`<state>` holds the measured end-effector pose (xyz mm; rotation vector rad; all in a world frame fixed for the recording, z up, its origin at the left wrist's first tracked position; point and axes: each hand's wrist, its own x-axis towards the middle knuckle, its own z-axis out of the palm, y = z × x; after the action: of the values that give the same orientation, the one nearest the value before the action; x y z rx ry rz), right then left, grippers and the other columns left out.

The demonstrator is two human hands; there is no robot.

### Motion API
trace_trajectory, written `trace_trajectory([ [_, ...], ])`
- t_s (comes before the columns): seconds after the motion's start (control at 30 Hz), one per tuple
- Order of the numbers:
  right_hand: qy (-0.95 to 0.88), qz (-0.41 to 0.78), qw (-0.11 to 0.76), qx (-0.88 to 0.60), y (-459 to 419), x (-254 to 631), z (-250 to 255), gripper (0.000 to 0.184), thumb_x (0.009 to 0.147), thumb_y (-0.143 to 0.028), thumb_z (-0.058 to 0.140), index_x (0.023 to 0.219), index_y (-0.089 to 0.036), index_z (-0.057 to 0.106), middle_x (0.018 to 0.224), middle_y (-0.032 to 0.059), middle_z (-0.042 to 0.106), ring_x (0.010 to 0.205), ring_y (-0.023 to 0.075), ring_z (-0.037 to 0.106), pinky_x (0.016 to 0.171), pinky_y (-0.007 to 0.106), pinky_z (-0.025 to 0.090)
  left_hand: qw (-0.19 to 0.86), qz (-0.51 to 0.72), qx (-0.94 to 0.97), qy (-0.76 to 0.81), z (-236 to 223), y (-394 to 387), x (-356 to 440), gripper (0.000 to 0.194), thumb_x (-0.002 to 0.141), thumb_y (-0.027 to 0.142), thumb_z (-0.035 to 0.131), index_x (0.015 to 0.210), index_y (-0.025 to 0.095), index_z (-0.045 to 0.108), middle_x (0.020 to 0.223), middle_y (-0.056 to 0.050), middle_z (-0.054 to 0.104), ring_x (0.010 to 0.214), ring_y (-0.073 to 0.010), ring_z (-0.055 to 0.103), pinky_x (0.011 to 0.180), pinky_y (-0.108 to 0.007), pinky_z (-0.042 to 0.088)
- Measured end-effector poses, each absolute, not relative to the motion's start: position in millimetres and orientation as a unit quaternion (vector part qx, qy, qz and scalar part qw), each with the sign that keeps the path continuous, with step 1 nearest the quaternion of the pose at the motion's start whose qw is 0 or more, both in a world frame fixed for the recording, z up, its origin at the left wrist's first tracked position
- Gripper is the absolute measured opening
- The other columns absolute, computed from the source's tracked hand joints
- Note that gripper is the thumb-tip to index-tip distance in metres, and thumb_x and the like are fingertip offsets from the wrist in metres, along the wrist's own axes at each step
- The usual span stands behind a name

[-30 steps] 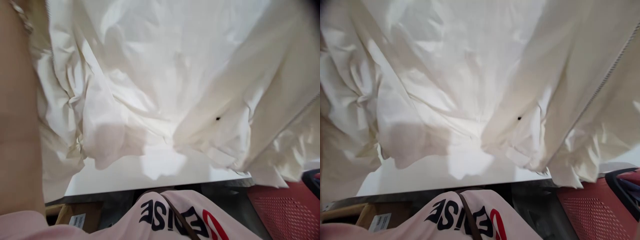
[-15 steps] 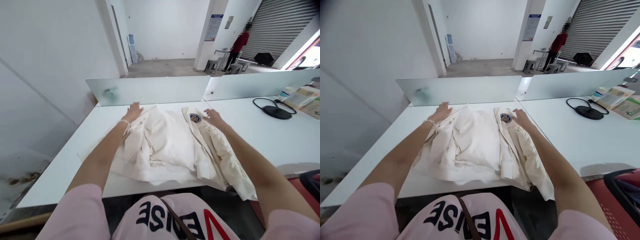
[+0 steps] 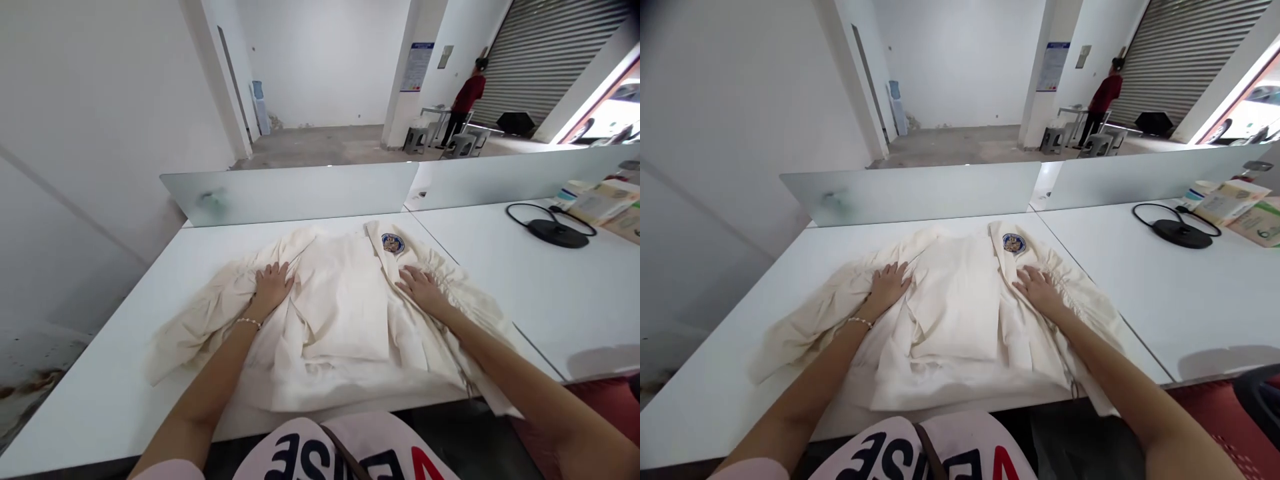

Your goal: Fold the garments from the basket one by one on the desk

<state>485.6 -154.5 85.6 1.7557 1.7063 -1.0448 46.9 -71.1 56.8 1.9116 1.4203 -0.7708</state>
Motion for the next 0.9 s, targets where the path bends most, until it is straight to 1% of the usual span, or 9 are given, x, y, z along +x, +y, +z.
trace_trajectory([
  [0.2,0.595,-0.367,0.253,0.669,-59,490,39,0.038,0.097,-0.031,0.048,0.126,-0.014,0.064,0.136,0.0241,0.054,0.131,0.0391,0.045,0.109,0.070,0.024,0.319,-0.286,0.641,0.637,46,-61,62,0.058,0.099,0.046,0.036,0.147,0.015,0.045,0.144,-0.026,0.050,0.132,-0.0442,0.045,0.104,-0.067,0.036],
  [0.27,0.598,-0.354,0.222,0.684,-39,461,38,0.043,0.098,-0.027,0.044,0.136,-0.012,0.058,0.139,0.0257,0.051,0.131,0.0383,0.045,0.109,0.064,0.030,0.322,-0.277,0.632,0.648,45,-60,64,0.058,0.098,0.046,0.037,0.146,0.014,0.046,0.143,-0.026,0.051,0.131,-0.0450,0.045,0.104,-0.068,0.035],
  [0.37,0.656,-0.404,0.086,0.632,-51,387,59,0.046,0.101,-0.033,0.040,0.142,-0.016,0.054,0.145,0.0196,0.049,0.134,0.0311,0.048,0.111,0.047,0.040,0.332,-0.259,0.637,0.646,44,-58,62,0.057,0.098,0.046,0.039,0.145,0.015,0.048,0.144,-0.025,0.051,0.132,-0.0453,0.044,0.105,-0.068,0.034],
  [0.43,0.725,-0.439,0.024,0.529,-85,338,83,0.048,0.103,-0.040,0.037,0.146,-0.024,0.051,0.153,0.0132,0.044,0.142,0.0308,0.041,0.115,0.051,0.036,0.342,-0.252,0.645,0.635,42,-53,55,0.058,0.097,0.046,0.041,0.144,0.014,0.048,0.145,-0.025,0.050,0.134,-0.0451,0.043,0.106,-0.067,0.034],
  [0.5,0.773,-0.455,0.022,0.442,-124,309,101,0.048,0.103,-0.043,0.039,0.148,-0.029,0.049,0.157,0.0094,0.042,0.146,0.0328,0.036,0.116,0.060,0.029,0.360,-0.243,0.658,0.615,37,-46,42,0.058,0.097,0.046,0.044,0.145,0.013,0.048,0.146,-0.024,0.050,0.135,-0.0426,0.043,0.108,-0.063,0.034],
  [0.57,0.774,-0.460,0.053,0.433,-152,306,106,0.048,0.104,-0.040,0.036,0.150,-0.030,0.047,0.158,0.0087,0.041,0.146,0.0313,0.037,0.116,0.060,0.029,0.390,-0.223,0.670,0.592,30,-39,26,0.058,0.097,0.045,0.045,0.146,0.014,0.047,0.145,-0.021,0.052,0.136,-0.0369,0.045,0.112,-0.055,0.035],
  [0.67,0.738,-0.443,0.114,0.496,-159,336,96,0.051,0.104,-0.036,0.033,0.151,-0.020,0.046,0.158,0.0150,0.039,0.146,0.0312,0.038,0.117,0.058,0.030,0.430,-0.186,0.666,0.581,21,-31,5,0.055,0.097,0.044,0.046,0.144,0.013,0.049,0.145,-0.016,0.055,0.135,-0.0278,0.048,0.116,-0.041,0.034],
  [0.77,0.698,-0.433,0.141,0.553,-142,359,90,0.052,0.102,-0.035,0.036,0.146,-0.012,0.051,0.153,0.0224,0.043,0.142,0.0353,0.042,0.115,0.058,0.034,0.425,-0.165,0.653,0.605,16,-32,-2,0.053,0.097,0.042,0.047,0.141,0.014,0.051,0.145,-0.014,0.056,0.134,-0.0256,0.049,0.117,-0.038,0.033],
  [0.9,0.679,-0.506,0.051,0.529,-132,307,122,0.047,0.102,-0.036,0.035,0.139,-0.017,0.058,0.145,0.0199,0.051,0.133,0.0321,0.052,0.109,0.051,0.046,0.406,-0.160,0.651,0.622,14,-37,2,0.050,0.096,0.041,0.050,0.138,0.014,0.054,0.143,-0.013,0.057,0.134,-0.0272,0.049,0.117,-0.040,0.031],
])
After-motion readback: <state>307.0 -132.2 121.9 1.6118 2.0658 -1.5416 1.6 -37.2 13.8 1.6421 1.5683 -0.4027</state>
